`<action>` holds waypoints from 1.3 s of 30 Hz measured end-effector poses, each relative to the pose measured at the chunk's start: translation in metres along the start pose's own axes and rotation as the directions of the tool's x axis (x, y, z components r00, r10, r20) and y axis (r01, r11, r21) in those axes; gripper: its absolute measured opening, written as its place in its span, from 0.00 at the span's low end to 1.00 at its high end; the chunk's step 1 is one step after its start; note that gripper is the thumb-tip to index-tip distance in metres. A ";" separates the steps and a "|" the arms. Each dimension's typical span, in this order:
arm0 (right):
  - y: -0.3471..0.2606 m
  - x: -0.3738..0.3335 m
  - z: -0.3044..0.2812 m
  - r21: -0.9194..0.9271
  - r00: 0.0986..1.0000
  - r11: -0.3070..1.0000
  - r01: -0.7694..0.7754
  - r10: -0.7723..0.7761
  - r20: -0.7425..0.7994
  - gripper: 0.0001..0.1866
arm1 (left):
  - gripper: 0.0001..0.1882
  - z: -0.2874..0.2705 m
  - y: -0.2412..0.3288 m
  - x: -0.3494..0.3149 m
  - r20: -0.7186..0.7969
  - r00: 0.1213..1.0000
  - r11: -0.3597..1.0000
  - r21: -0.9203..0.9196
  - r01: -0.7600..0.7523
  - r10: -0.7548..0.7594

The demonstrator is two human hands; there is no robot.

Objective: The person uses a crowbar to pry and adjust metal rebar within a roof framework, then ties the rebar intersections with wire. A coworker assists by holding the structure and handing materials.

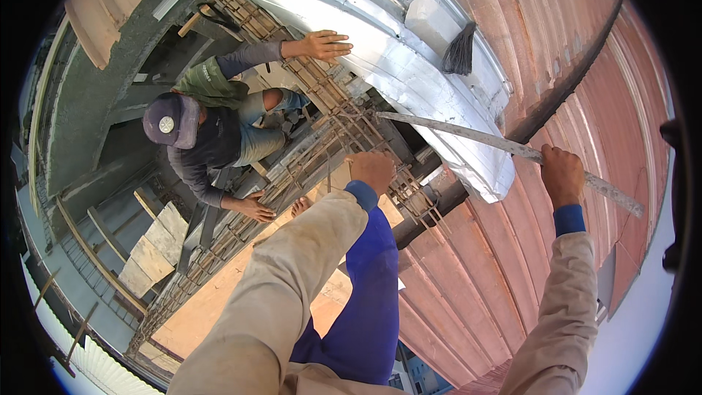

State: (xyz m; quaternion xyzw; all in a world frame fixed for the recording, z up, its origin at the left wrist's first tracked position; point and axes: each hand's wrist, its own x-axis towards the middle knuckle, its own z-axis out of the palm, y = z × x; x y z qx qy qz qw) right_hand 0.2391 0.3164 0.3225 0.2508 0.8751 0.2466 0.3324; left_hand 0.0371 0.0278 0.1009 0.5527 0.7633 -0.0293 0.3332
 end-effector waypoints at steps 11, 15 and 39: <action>0.037 0.025 0.046 0.058 0.994 0.998 -0.017 0.010 0.108 0.07 | 0.12 0.003 -0.005 -0.010 0.011 0.999 0.998 0.043 -0.037 0.037; 0.062 0.050 0.090 0.049 0.991 0.999 0.023 -0.029 0.127 0.07 | 0.10 0.013 0.004 -0.017 -0.011 1.000 0.998 0.065 -0.015 0.016; 0.057 0.024 0.087 0.191 0.982 0.976 0.107 -0.074 -0.172 0.19 | 0.19 0.015 0.234 0.222 0.446 0.892 -0.990 -0.143 -0.014 -0.077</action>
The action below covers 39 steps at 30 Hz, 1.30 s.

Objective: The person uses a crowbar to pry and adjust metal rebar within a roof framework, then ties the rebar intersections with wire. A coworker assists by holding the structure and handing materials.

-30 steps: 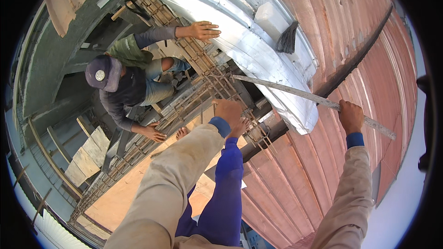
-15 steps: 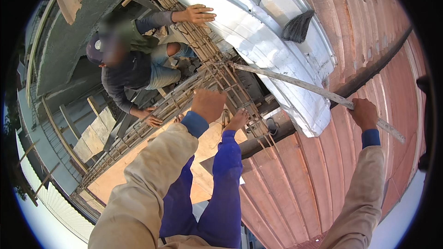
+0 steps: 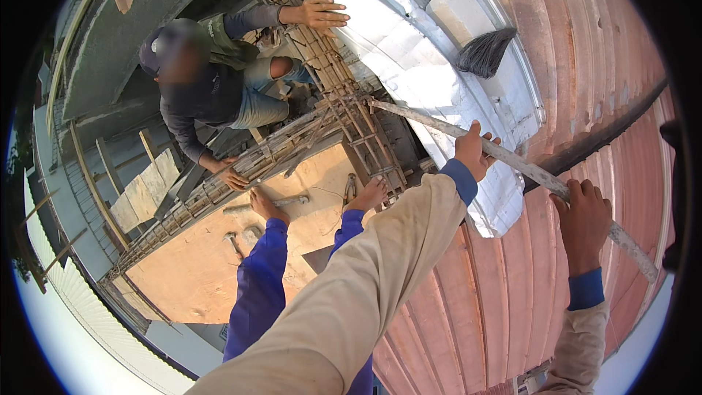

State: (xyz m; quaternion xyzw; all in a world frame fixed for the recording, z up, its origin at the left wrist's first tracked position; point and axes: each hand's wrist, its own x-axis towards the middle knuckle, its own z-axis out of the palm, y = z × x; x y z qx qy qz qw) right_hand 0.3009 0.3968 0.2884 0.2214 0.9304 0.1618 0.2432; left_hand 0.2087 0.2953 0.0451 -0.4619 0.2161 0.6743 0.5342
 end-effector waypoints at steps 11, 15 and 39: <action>-0.001 0.002 -0.004 0.099 0.926 0.987 -0.130 0.085 0.369 0.14 | 0.06 -0.010 -0.002 0.003 -0.025 0.986 0.986 -0.028 0.163 -0.164; -0.022 -0.032 -0.003 0.047 0.976 0.993 -0.111 0.100 0.192 0.15 | 0.04 -0.026 -0.009 -0.006 0.159 0.975 0.965 -0.186 0.185 -0.156; -0.143 -0.147 -0.058 0.790 0.793 0.543 -0.286 -0.329 0.513 0.39 | 0.16 -0.161 0.029 -0.091 0.342 0.934 0.830 -0.487 0.273 -0.107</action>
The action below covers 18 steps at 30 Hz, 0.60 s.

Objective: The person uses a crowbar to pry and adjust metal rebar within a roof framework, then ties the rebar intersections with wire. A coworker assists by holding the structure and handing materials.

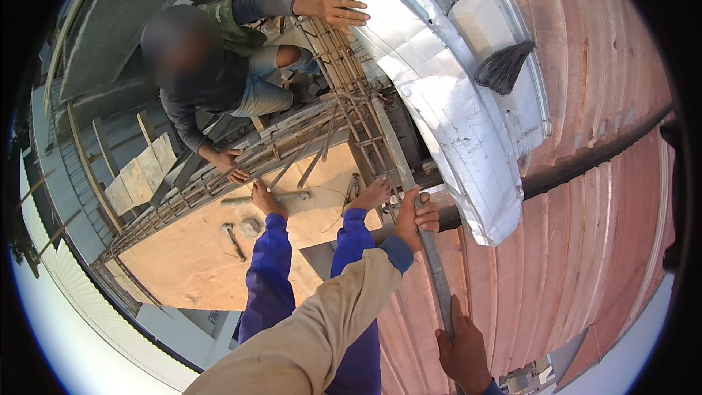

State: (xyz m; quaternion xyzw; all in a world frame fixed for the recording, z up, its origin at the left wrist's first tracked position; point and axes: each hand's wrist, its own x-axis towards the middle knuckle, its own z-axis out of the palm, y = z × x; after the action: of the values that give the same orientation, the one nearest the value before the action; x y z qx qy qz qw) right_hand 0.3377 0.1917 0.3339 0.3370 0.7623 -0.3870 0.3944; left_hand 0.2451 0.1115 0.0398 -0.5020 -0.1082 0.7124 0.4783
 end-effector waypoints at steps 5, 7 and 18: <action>-0.036 -0.007 0.006 0.581 0.873 0.660 -0.475 0.270 0.407 0.42 | 0.16 0.018 0.022 -0.025 -0.033 0.996 0.997 0.002 0.080 -0.080; -0.049 -0.008 0.009 0.707 0.840 0.456 -0.540 0.239 0.487 0.42 | 0.16 0.033 0.025 -0.031 -0.285 0.958 0.993 0.095 0.070 -0.041; -0.099 -0.024 0.080 0.770 0.893 0.459 -0.443 0.301 0.335 0.43 | 0.17 0.033 0.056 -0.070 -0.359 0.929 0.936 0.349 0.038 0.096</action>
State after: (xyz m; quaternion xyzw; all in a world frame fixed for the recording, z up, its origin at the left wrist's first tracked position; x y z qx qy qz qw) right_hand 0.2948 0.0713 0.3561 0.6102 0.3627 -0.6281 0.3188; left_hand 0.1885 0.0384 0.0630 -0.5356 0.1198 0.6197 0.5610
